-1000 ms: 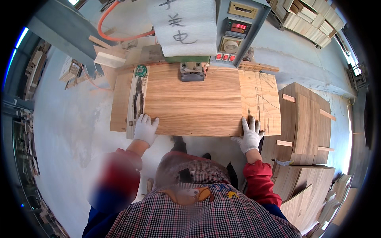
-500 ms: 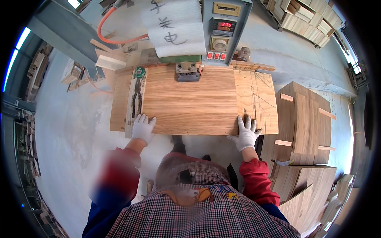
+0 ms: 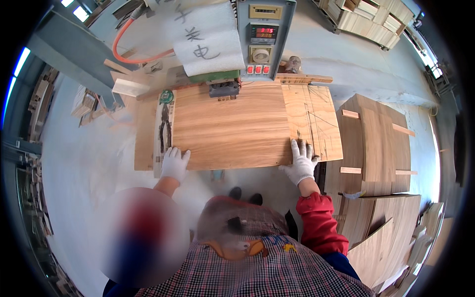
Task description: The person places wood panels onto a machine for processing, removes them, and stacks them onto a pallet jack, before removing their gloves.
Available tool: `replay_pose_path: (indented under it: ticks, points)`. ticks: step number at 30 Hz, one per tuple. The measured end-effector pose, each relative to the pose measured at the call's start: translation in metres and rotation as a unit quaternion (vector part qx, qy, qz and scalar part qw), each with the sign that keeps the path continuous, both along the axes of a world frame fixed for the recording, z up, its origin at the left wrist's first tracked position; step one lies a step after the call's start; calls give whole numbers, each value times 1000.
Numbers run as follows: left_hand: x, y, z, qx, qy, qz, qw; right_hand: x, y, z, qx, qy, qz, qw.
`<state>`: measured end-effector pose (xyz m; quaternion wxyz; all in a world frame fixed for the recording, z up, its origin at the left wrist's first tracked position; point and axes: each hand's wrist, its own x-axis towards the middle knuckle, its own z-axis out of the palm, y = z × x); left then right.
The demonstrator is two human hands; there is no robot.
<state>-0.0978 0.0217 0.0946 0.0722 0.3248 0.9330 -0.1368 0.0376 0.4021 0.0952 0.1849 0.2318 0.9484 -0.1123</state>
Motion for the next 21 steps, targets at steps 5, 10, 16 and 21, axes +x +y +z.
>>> replay_pose_path:
  ticks: [5, 10, 16, 21]
  points:
    - [17, 11, -10, 40, 16, -56, 997, 24, -14, -5, -14, 46, 23, 999]
    - [45, 39, -16, 134, -2, -113, 985, 60, -20, -6, -24, 72, -41, 996]
    - [13, 27, -8, 263, -60, 29, 962, 70, -23, -47, -162, 335, -206, 905]
    - [-13, 46, -28, 329, -114, 195, 917, 51, -15, -81, -199, 438, -362, 799]
